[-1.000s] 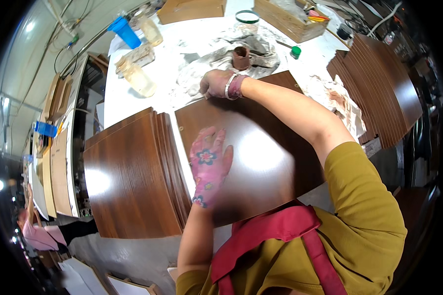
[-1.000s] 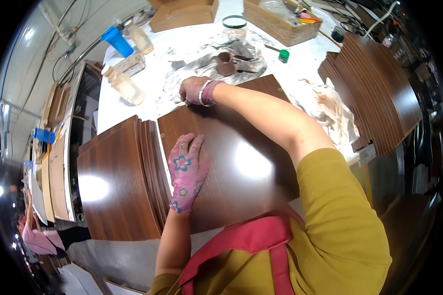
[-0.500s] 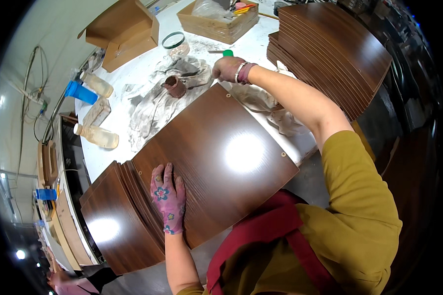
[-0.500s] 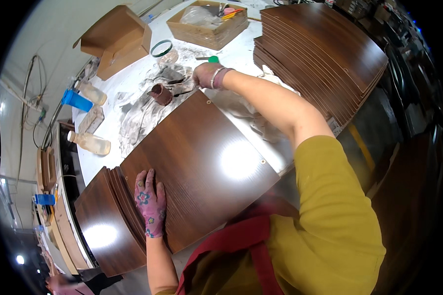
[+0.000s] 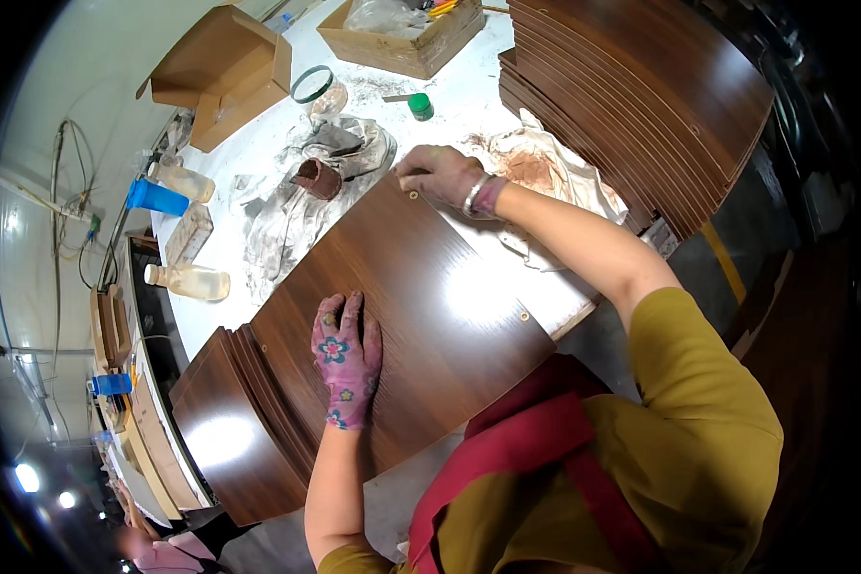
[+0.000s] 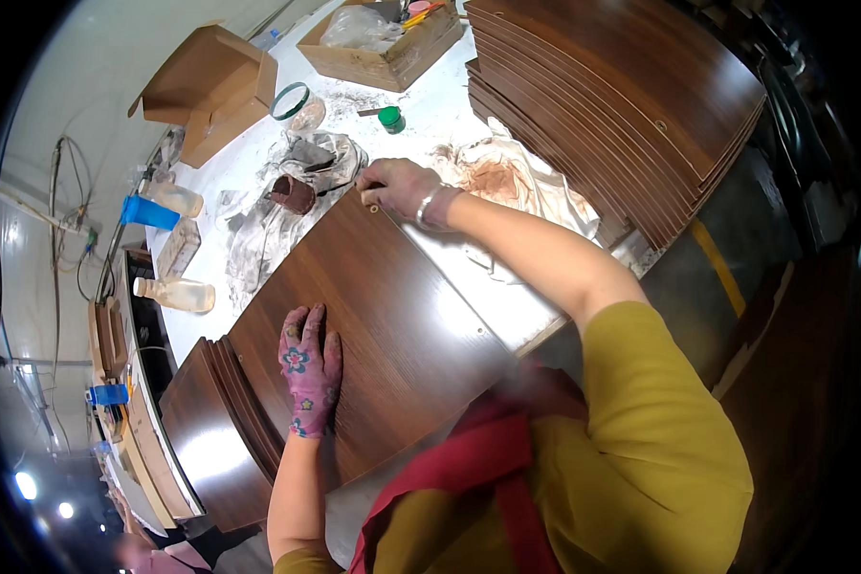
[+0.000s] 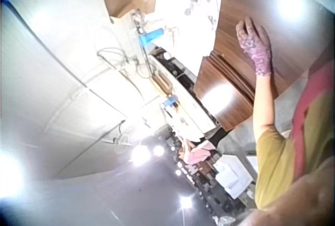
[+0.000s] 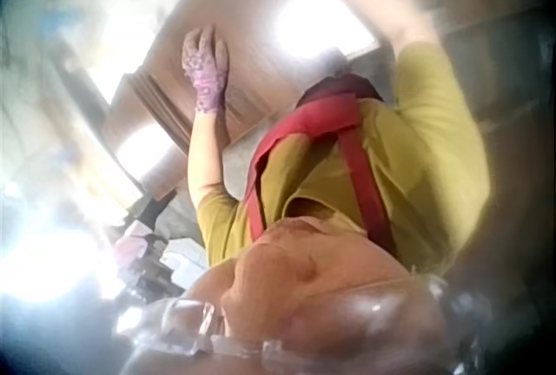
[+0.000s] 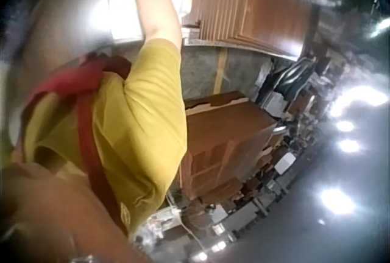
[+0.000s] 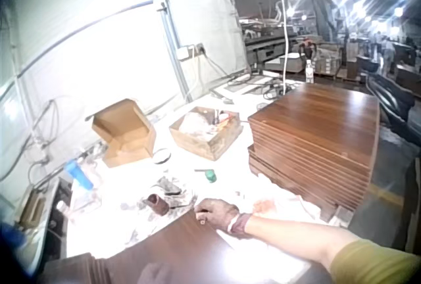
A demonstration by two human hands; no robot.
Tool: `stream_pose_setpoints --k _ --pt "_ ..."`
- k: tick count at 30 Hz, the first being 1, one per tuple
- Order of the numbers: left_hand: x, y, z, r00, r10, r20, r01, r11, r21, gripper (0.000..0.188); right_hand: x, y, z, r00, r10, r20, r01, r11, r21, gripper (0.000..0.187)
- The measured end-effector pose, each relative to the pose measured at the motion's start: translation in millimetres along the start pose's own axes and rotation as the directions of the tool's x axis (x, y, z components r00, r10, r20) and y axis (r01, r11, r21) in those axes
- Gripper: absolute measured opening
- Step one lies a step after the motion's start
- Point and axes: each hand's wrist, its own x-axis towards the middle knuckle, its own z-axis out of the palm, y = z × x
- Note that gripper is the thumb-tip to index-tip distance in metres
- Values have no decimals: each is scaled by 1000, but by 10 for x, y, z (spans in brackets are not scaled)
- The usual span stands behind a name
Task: The person rubs a dark wood panel with a small brown block, applies liquid from a bottle, and wipes the surface with a large white cloth.
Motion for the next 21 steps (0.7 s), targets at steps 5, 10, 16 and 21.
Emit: stream_pose_setpoints --k 5,10,16,21 --pt "35 50 -5 1000 6 16 -7 999 39 42 74 165 19 998 25 -50 -9 952 306 21" --pt "35 93 17 999 -38 12 37 998 48 42 -97 160 18 994 105 -7 -98 947 306 21" --pt "6 97 20 999 -24 25 22 997 77 42 -1233 -32 -191 992 122 32 -126 946 300 15" --pt "6 90 25 1000 -8 29 6 996 92 41 -2087 65 -396 974 -217 59 205 964 169 12"
